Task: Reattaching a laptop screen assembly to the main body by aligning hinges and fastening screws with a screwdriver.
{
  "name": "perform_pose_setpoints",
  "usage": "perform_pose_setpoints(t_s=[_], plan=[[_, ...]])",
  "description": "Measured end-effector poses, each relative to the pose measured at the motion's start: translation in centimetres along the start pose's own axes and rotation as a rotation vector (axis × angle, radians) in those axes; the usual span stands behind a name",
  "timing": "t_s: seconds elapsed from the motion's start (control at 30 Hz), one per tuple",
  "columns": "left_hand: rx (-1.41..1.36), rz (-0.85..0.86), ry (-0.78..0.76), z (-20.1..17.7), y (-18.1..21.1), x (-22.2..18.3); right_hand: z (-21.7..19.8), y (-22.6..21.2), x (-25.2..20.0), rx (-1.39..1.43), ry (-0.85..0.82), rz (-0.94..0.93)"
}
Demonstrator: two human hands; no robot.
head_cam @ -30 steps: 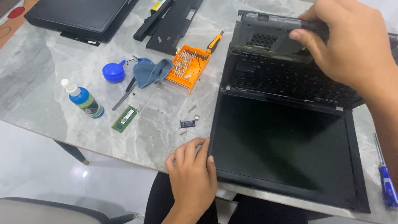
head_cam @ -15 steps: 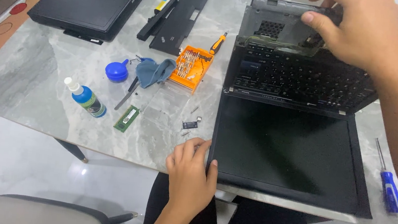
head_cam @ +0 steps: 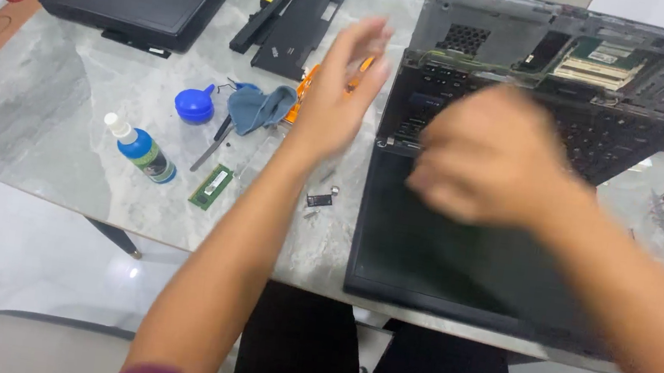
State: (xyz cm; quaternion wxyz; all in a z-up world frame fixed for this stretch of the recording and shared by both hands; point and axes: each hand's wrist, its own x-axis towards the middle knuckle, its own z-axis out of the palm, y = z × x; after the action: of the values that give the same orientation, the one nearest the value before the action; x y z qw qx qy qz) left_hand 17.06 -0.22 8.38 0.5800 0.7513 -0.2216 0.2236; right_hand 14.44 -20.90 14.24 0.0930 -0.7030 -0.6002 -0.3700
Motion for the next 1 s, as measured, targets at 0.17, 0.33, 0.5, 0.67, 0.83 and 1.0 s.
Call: perform_pose_setpoints(t_s=[0.17, 0.33, 0.5, 0.67, 0.83, 1.0], plan=[[-0.355, 0.020, -0.098, 4.9, -5.4, 6.1, 7.5, -4.8, -1.1, 0.366, -0.312, -0.052], [-0.295, -0.020, -0.104, 5.8, -5.7, 6.4, 11.2, -4.4, -2.5, 0.551, -0.335, 0.006], [-0.309, -0.093, -0.184, 5.2, -4.5, 6.0, 12.0, -4.1, -2.4, 0.671, -0.346, 0.032], [-0.347, -0.183, -0.211, 5.2, -4.4, 5.8, 12.2, -4.1, -2.2, 0.745, -0.373, 0.044], [-0.386, -0.076, -0.203, 5.2, -4.7, 5.8, 12.5, -4.0, -2.3, 0.674, -0.356, -0.023], [-0.352, -0.154, -0.211, 5.1, -4.1, 5.7, 12.5, -4.0, -2.4, 0.683, -0.343, -0.015]])
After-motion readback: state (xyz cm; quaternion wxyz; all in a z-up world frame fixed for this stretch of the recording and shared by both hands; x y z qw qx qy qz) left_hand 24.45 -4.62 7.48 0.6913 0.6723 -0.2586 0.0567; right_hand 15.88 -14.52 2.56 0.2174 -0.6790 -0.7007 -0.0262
